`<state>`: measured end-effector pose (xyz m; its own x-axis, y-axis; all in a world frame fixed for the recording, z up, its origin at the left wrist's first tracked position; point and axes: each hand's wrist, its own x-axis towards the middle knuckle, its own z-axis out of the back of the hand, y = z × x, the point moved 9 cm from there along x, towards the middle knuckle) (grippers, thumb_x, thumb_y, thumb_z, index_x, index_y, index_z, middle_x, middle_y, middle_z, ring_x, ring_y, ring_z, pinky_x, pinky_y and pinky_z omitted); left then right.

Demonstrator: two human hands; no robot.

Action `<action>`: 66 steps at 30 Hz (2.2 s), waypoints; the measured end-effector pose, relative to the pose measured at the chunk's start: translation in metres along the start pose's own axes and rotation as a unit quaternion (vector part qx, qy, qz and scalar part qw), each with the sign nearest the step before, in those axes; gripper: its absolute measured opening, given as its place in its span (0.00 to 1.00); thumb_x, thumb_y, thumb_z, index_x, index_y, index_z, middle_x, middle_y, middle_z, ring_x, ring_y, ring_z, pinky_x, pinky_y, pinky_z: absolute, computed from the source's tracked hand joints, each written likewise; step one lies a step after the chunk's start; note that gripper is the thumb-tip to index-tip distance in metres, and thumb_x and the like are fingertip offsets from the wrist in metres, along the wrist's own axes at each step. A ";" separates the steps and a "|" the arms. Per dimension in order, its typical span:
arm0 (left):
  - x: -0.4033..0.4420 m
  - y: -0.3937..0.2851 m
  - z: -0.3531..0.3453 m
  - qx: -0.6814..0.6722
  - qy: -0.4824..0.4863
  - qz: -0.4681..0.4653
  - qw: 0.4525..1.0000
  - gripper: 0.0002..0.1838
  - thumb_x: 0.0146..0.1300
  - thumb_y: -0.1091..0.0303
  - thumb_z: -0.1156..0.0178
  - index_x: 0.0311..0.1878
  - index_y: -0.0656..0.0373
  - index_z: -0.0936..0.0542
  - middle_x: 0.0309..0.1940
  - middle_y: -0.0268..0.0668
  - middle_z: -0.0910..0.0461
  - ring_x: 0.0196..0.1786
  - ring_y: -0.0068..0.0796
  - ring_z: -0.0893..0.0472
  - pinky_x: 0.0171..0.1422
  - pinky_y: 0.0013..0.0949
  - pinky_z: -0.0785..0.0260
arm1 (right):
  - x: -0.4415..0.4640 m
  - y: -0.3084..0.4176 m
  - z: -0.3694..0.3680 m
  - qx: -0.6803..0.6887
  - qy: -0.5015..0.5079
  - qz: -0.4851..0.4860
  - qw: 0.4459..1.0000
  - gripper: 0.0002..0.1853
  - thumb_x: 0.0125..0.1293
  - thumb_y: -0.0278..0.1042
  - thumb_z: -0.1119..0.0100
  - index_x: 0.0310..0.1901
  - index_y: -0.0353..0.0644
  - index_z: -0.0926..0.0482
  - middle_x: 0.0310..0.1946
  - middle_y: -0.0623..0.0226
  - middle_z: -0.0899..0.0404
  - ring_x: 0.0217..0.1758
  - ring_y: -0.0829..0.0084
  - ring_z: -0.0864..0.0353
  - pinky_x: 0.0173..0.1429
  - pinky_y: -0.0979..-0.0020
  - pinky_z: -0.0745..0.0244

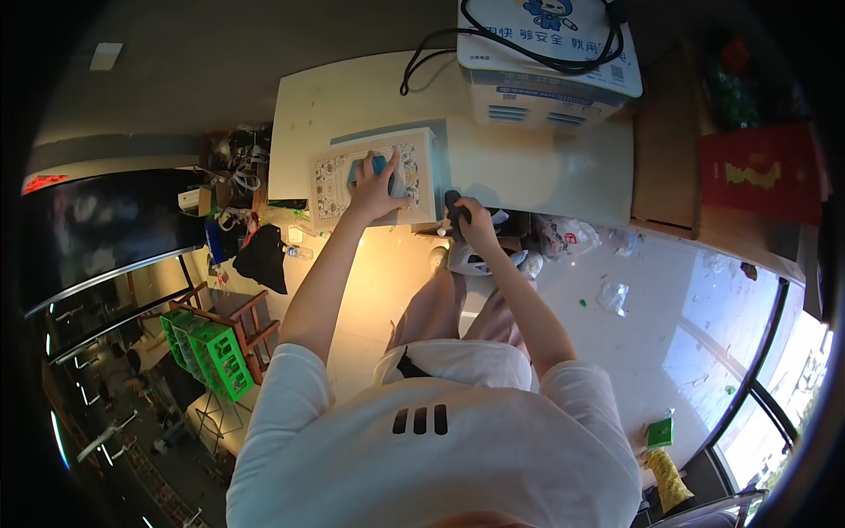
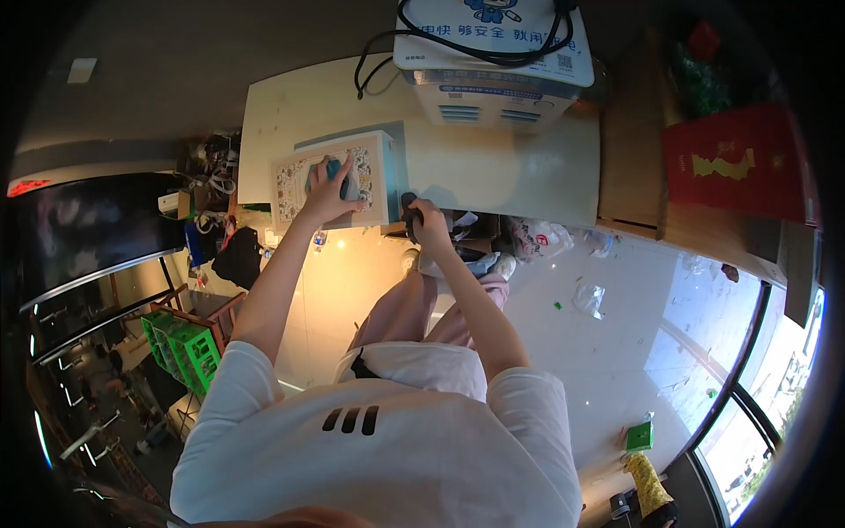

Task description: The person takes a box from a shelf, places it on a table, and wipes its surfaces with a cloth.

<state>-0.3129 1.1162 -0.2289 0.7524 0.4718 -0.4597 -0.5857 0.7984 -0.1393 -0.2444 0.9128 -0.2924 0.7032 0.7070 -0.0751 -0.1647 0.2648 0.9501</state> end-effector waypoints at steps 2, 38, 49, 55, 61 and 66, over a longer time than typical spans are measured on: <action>0.001 0.001 0.001 -0.009 -0.009 -0.008 1.000 0.59 0.35 0.36 0.30 0.71 0.24 0.55 0.71 0.47 0.64 0.71 0.61 0.61 0.63 0.69 0.53 | 0.011 0.024 0.001 0.020 -0.045 0.037 0.998 0.14 0.52 0.17 0.48 0.42 0.35 0.27 0.37 0.49 0.24 0.44 0.48 0.25 0.51 0.59 0.30; -0.122 0.197 -0.044 -0.349 -0.321 0.122 0.872 0.25 0.52 0.62 0.31 0.50 0.66 0.27 0.44 0.45 0.23 0.49 0.37 0.24 0.56 0.37 0.34 | -0.033 0.040 -0.005 -0.012 -0.001 0.062 0.998 0.25 0.48 0.15 0.48 0.52 0.40 0.28 0.47 0.52 0.25 0.53 0.50 0.28 0.58 0.60 0.33; -0.133 0.195 -0.056 -0.445 -0.363 0.079 0.815 0.21 0.51 0.73 0.33 0.49 0.65 0.25 0.45 0.42 0.23 0.51 0.32 0.26 0.57 0.34 0.35 | -0.023 0.050 0.001 -0.073 0.011 0.043 0.996 0.23 0.50 0.16 0.46 0.51 0.36 0.26 0.48 0.49 0.25 0.54 0.51 0.26 0.60 0.64 0.33; -0.152 0.147 -0.010 -0.456 -0.405 0.026 0.792 0.17 0.52 0.74 0.34 0.46 0.64 0.24 0.39 0.37 0.24 0.47 0.29 0.25 0.54 0.31 0.34 | -0.032 0.064 0.051 -0.076 0.009 -0.027 0.997 0.21 0.51 0.20 0.45 0.50 0.34 0.26 0.45 0.51 0.23 0.51 0.57 0.24 0.58 0.68 0.32; -0.117 0.075 0.030 -0.518 -0.349 -0.034 0.780 0.12 0.56 0.70 0.36 0.41 0.66 0.22 0.34 0.36 0.22 0.36 0.25 0.23 0.44 0.26 0.31 | -0.034 0.076 0.138 0.019 -0.001 -0.111 0.994 0.18 0.50 0.22 0.46 0.46 0.32 0.24 0.34 0.57 0.21 0.38 0.69 0.23 0.44 0.72 0.27; -0.068 0.025 0.040 -0.544 -0.312 -0.076 0.775 0.10 0.57 0.69 0.36 0.37 0.67 0.20 0.27 0.37 0.19 0.31 0.21 0.22 0.38 0.25 0.30 | -0.018 0.074 0.201 0.103 -0.034 -0.144 0.984 0.17 0.52 0.21 0.48 0.45 0.32 0.23 0.35 0.61 0.20 0.38 0.72 0.23 0.44 0.74 0.28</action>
<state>-0.3660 1.1191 -0.1658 0.6384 0.7630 0.1014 -0.1280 0.2352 -0.9635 -0.1302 0.7880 -0.1598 0.7458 0.5745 -0.3373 0.1878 0.3045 0.9338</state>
